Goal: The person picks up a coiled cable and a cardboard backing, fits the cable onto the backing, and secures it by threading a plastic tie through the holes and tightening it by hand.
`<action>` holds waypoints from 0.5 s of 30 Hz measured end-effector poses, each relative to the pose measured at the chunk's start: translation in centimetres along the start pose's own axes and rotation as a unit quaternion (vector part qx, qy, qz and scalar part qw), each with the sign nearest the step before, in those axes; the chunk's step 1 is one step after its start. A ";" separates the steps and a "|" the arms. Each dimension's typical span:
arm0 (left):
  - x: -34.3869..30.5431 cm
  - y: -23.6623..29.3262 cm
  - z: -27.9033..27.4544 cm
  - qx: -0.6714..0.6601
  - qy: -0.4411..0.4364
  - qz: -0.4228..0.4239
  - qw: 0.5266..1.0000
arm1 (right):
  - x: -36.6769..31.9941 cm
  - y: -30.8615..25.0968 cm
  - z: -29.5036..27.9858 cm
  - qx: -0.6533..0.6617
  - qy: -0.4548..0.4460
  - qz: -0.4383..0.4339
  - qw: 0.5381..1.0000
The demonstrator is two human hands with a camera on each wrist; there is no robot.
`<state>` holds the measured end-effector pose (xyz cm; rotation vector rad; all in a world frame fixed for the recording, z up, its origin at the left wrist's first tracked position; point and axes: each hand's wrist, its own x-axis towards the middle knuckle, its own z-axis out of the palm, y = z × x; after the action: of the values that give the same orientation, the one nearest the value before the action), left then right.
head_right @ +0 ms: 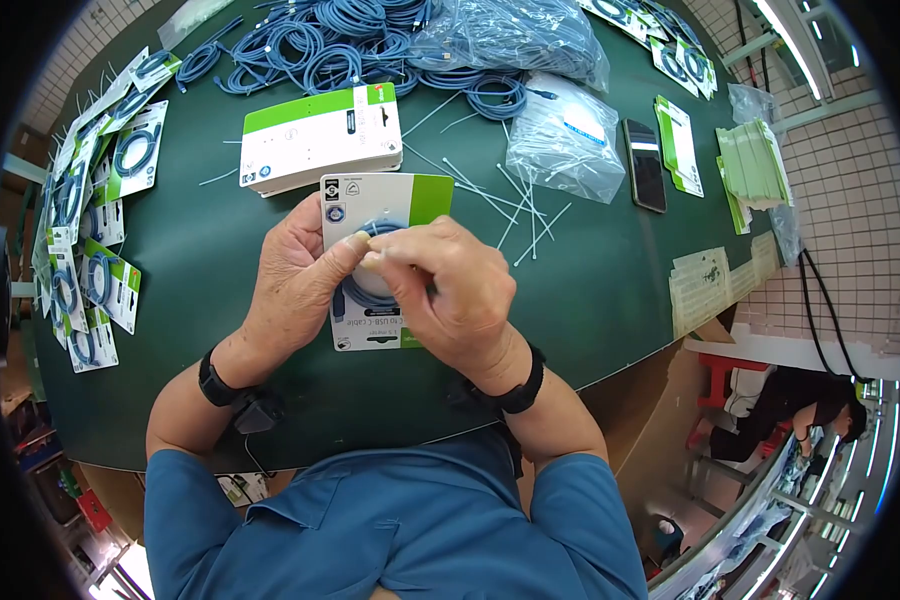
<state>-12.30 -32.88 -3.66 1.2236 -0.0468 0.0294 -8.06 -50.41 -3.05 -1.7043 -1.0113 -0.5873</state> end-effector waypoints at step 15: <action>-0.2 -0.2 0.1 0.037 0.002 -0.013 0.999 | 0.8 2.5 -0.5 -0.101 -0.018 -0.051 0.993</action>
<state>-12.53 -33.09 -3.84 1.2981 -0.0264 0.0107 -5.51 -50.92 -3.53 -1.8527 -1.0998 -0.7479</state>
